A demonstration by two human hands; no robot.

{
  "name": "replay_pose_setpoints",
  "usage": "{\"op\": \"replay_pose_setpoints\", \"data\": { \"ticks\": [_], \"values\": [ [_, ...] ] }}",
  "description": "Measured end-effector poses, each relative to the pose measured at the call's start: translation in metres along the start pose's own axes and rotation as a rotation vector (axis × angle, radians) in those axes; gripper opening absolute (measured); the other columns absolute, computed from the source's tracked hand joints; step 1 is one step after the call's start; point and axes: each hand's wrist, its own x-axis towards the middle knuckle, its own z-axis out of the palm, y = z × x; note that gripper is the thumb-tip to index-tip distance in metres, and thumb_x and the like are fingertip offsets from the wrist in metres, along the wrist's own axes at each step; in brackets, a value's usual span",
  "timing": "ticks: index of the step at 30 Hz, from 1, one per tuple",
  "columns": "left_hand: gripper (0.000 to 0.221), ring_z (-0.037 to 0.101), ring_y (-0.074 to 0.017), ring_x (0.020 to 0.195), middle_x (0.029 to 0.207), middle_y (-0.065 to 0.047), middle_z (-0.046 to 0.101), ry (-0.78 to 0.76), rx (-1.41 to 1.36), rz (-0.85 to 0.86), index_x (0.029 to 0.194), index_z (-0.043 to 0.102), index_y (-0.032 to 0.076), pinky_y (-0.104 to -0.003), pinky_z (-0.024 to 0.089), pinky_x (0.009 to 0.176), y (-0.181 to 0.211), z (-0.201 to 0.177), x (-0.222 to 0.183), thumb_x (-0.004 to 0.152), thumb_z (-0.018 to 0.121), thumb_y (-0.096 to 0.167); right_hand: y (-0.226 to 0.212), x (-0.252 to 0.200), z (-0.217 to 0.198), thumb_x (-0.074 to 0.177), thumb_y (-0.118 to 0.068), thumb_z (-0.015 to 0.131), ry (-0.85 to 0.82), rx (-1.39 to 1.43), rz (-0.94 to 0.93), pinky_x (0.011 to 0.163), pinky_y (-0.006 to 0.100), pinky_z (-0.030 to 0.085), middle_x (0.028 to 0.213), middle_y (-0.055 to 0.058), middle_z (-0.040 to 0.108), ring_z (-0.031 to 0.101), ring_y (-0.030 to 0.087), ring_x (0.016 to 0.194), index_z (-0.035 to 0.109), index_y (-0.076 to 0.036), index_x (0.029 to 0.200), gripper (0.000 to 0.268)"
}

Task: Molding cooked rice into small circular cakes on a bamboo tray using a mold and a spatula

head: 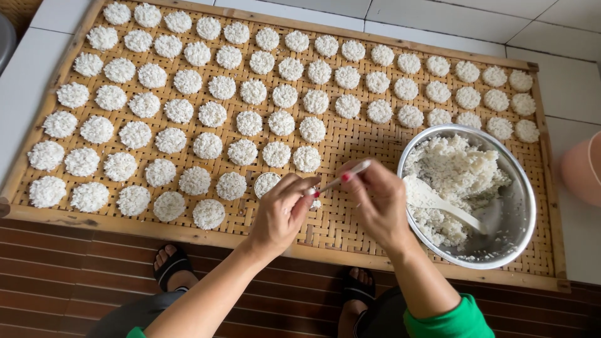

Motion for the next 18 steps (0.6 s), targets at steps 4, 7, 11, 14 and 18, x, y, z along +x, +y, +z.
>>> {"op": "replay_pose_setpoints", "data": {
  "ticks": [4,7,11,14,18],
  "values": [
    [0.02,0.06,-0.0184,0.064,0.085,-0.012,0.066,0.105,-0.112,0.008,0.104,0.071,0.005,-0.029,0.053,0.056,0.016,-0.007,-0.011,0.103,0.053,0.012,0.013,0.003,-0.017,0.107,-0.01,0.054,0.079,-0.264,0.171,0.051,0.031,0.048,0.07,0.014,0.065,0.057,0.02,0.053,0.068,0.004,0.105,0.02],
    [0.027,0.064,-0.0186,0.065,0.081,-0.01,0.068,0.05,-0.195,-0.107,0.096,0.071,0.007,-0.027,0.054,0.054,0.017,-0.004,-0.021,0.104,0.049,0.019,0.014,0.005,-0.018,0.103,0.0,0.055,0.06,-0.345,0.281,0.049,0.03,0.047,0.067,0.014,0.066,0.06,0.021,0.051,0.068,0.005,0.101,0.014],
    [0.029,0.062,-0.0164,0.063,0.079,-0.009,0.069,0.026,-0.128,-0.121,0.091,0.07,0.009,-0.026,0.052,0.054,0.016,0.001,-0.022,0.104,0.048,0.021,0.02,0.006,-0.018,0.103,0.001,0.053,0.061,-0.313,0.387,0.052,0.029,0.049,0.066,0.014,0.066,0.06,0.02,0.053,0.068,0.007,0.1,0.016],
    [0.028,0.064,-0.0176,0.066,0.081,-0.009,0.07,0.039,-0.119,-0.136,0.091,0.071,0.009,-0.027,0.054,0.056,0.01,0.004,-0.022,0.104,0.048,0.02,0.032,0.005,-0.018,0.104,-0.001,0.053,0.066,-0.283,0.415,0.052,0.028,0.049,0.067,0.015,0.067,0.062,0.019,0.053,0.068,0.006,0.1,0.017],
    [0.026,0.067,-0.0209,0.07,0.083,-0.011,0.07,0.066,-0.168,-0.17,0.093,0.07,0.007,-0.03,0.058,0.061,0.005,0.005,-0.022,0.104,0.048,0.017,0.042,0.002,-0.016,0.107,-0.005,0.052,0.064,-0.218,0.429,0.051,0.028,0.051,0.069,0.015,0.068,0.064,0.019,0.055,0.068,0.005,0.099,0.02]
  ]
}}
